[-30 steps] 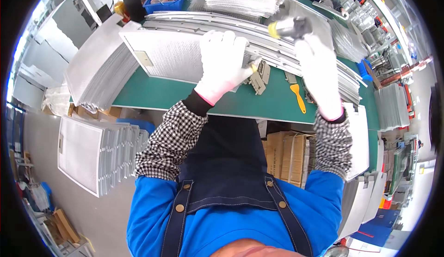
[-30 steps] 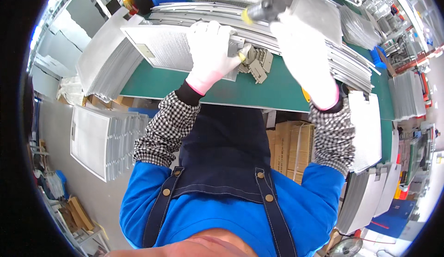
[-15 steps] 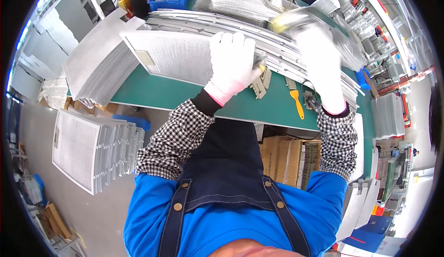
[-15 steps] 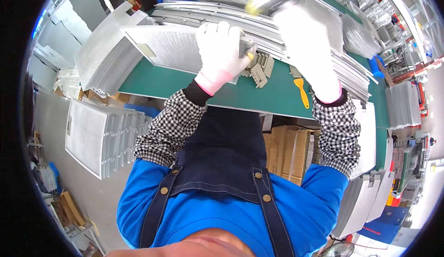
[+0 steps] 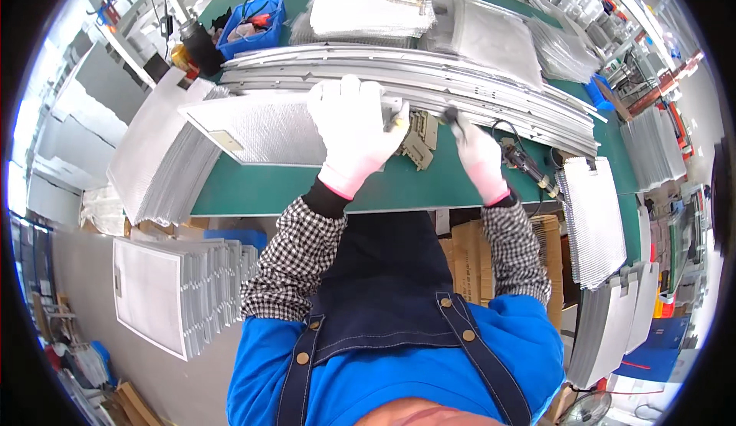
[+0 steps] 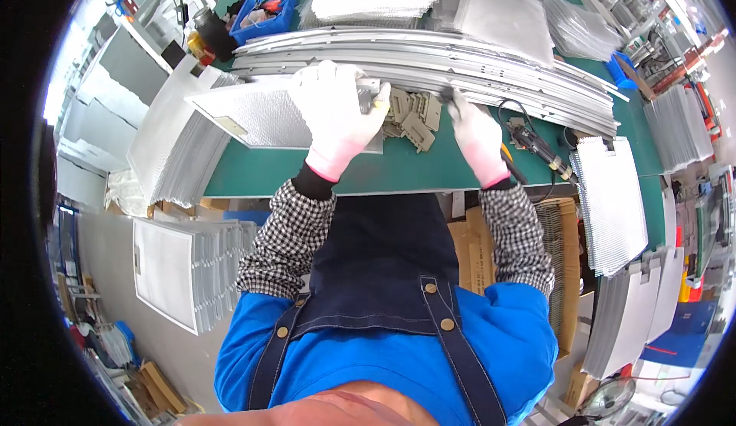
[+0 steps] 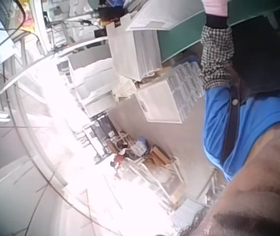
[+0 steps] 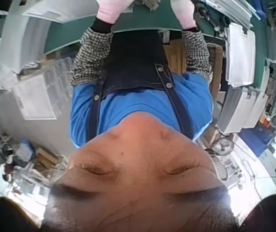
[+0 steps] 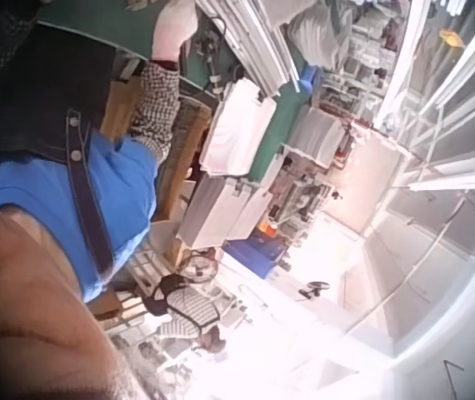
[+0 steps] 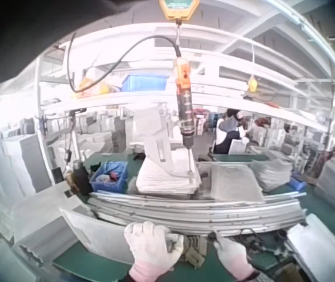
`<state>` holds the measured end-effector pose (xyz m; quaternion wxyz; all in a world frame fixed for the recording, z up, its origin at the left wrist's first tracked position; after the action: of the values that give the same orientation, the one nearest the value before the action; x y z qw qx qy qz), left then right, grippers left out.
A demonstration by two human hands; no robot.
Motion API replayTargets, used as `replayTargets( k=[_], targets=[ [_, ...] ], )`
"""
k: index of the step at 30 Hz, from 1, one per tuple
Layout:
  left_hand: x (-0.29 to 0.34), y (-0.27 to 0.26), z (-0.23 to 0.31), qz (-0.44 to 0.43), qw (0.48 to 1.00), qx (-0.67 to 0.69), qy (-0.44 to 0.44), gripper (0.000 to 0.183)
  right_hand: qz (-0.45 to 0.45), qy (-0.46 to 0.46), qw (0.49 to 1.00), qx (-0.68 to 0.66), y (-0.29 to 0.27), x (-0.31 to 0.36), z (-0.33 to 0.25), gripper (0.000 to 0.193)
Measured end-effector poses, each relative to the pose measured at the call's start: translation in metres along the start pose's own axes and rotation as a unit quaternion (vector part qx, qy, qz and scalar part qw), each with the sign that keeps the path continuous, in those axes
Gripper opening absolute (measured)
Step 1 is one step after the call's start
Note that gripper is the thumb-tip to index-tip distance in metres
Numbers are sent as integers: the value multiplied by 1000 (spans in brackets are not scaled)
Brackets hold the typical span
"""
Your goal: The person assembles white mesh panels by inserting plastic clips and metal frame pieces, then uses a power drill to fasten them. They repeatedly pick up new panels, attach components, and stack the finished units on a nearby pile.
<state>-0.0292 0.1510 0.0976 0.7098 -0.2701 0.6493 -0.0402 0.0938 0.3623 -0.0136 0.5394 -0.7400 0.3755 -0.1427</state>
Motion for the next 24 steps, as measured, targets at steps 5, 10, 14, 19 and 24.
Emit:
replayTargets(
  k=[5,10,14,19,24],
  targets=[
    [4,-4,4,21,999,43,20,32,65,3,985,162,52,19,96,43],
    [2,-17,19,1,995,98,34,31,242,-149,959,2,-72,-58,23,42],
    [8,-15,21,-22,993,106,45,31,164,-267,860,-402,-215,-116,-130,41],
    [5,-21,25,32,997,70,-1,34,20,-377,789,-485,-264,-155,-230,31],
    [-3,-8,12,13,997,73,-28,31,-29,-316,757,-570,-247,-127,-246,21]
  ],
)
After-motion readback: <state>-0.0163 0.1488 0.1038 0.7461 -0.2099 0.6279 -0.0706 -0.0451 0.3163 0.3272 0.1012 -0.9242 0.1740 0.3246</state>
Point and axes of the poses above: each hand's wrist, its own x-axis away from the middle knuckle, its own y-axis out of the palm, z = x × y, the point moved 7 cm from there along -x, towards the middle knuckle, and after that the axes turned 8 degrees about y, right-handed, at the moved point
